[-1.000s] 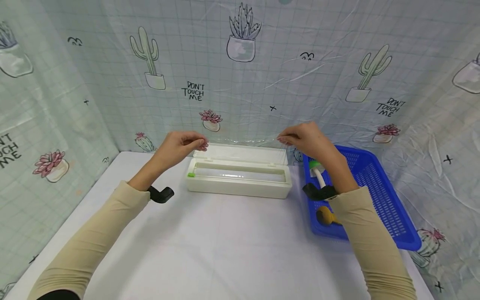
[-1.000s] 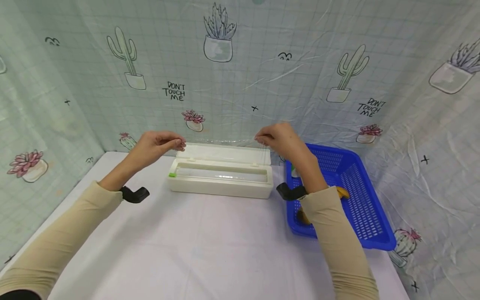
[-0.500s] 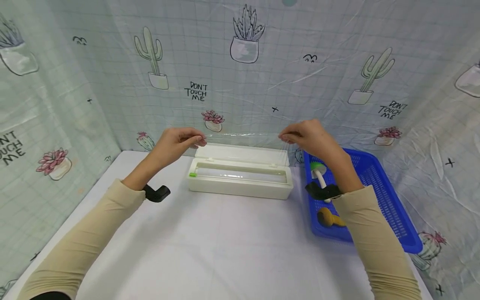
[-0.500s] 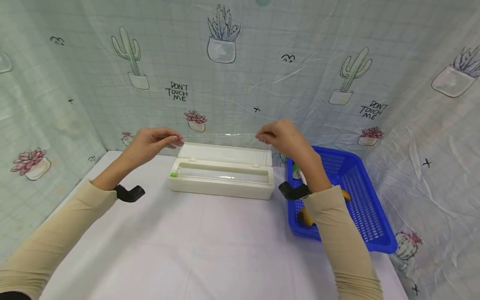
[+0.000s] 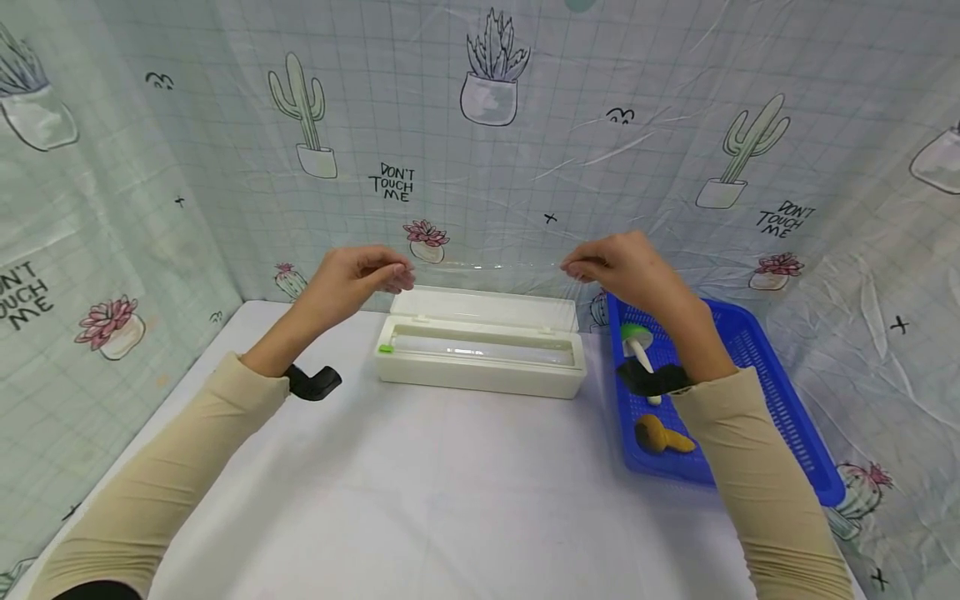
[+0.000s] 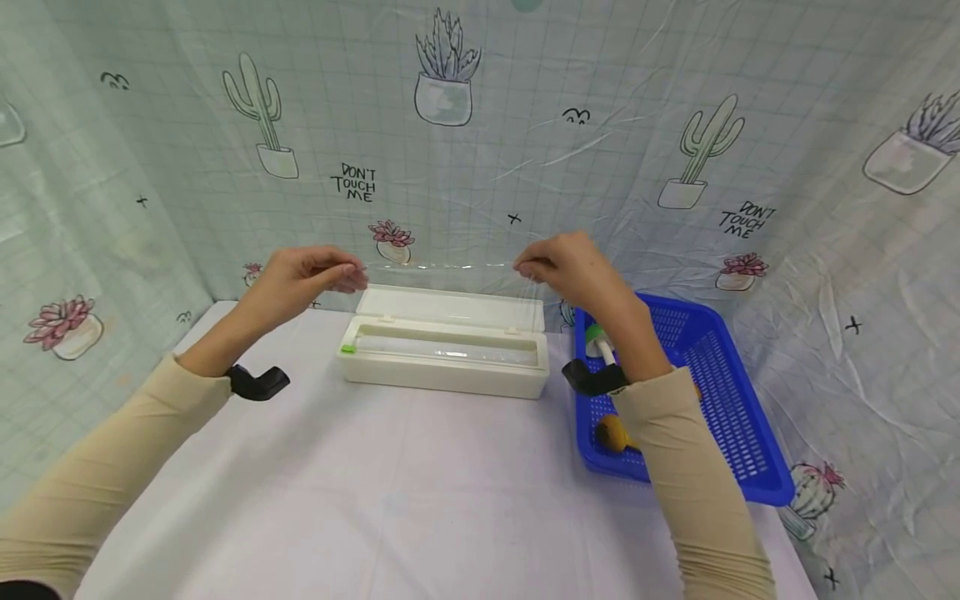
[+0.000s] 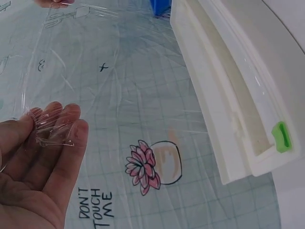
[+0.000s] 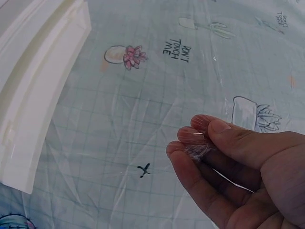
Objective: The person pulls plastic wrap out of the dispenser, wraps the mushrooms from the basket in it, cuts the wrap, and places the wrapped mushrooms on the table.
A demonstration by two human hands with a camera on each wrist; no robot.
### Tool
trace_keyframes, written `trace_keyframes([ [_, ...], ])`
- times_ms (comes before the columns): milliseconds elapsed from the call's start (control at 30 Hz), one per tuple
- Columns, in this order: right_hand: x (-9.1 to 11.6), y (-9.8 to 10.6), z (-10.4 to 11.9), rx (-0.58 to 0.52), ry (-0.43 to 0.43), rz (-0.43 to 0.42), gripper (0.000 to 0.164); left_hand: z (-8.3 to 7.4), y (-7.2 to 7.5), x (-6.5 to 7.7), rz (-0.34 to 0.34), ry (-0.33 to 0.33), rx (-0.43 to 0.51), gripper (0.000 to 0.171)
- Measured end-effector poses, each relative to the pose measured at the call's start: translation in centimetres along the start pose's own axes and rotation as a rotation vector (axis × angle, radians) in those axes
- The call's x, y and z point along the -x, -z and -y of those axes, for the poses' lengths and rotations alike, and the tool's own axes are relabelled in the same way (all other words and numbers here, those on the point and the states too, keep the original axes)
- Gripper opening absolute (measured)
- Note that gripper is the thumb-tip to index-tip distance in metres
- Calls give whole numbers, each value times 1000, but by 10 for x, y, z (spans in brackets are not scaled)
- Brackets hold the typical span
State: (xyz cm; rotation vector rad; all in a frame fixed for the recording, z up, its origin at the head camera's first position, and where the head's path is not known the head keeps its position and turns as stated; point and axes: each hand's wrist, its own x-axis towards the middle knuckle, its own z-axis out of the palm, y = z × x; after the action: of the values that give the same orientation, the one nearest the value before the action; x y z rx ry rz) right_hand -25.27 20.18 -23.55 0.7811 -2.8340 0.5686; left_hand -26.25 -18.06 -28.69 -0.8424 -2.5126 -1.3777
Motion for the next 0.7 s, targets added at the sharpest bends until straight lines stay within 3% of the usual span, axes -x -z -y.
trace_keyframes([
  [700, 7, 15, 8, 5, 11, -17, 20, -13, 4, -4, -55, -26, -37, 20],
])
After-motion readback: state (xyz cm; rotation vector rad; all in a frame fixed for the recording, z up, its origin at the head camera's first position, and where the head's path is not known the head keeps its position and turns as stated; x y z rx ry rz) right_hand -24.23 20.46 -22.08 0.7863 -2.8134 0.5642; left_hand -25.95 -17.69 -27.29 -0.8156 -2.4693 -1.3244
